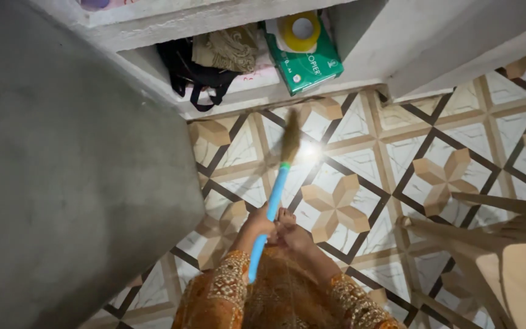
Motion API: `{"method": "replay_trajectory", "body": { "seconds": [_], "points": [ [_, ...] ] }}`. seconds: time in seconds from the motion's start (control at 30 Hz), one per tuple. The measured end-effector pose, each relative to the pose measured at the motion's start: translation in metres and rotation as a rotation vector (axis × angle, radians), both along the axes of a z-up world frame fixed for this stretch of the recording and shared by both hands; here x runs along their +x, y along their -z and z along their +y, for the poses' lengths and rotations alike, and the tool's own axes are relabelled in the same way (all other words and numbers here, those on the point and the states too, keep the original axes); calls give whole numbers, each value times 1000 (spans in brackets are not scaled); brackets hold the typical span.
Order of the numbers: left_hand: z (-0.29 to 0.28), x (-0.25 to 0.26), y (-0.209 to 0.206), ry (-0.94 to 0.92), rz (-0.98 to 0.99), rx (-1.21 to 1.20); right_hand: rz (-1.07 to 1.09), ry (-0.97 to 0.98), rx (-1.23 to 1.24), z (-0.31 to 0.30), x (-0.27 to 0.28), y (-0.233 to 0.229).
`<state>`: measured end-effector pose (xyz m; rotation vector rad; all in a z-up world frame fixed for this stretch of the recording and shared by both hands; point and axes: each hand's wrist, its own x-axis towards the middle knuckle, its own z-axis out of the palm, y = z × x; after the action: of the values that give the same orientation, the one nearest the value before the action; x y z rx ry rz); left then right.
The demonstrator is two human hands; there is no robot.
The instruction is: Sweeping the floor of a room with a broom.
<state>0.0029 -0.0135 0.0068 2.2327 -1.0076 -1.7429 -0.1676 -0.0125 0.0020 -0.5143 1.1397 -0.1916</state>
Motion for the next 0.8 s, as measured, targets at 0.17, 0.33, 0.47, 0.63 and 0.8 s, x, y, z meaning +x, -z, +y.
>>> {"method": "replay_trajectory", "body": {
  "seconds": [0.17,0.33,0.47,0.63,0.8],
  "points": [
    [54,12,-25,-341,402,-32,63,-203,-118,-17,24,-27],
    [117,26,-87,-471,269,51,116,-839,-580,15,59,-57],
    [151,29,-4,-400,53,4,95,-922,-1016,78,46,51],
    [126,-28,-9,-266,103,159,318,-1193,-1049,69,-12,28],
    [62,-89,34,-78,224,103,640,-1112,-557,38,-70,17]
  ]
}}
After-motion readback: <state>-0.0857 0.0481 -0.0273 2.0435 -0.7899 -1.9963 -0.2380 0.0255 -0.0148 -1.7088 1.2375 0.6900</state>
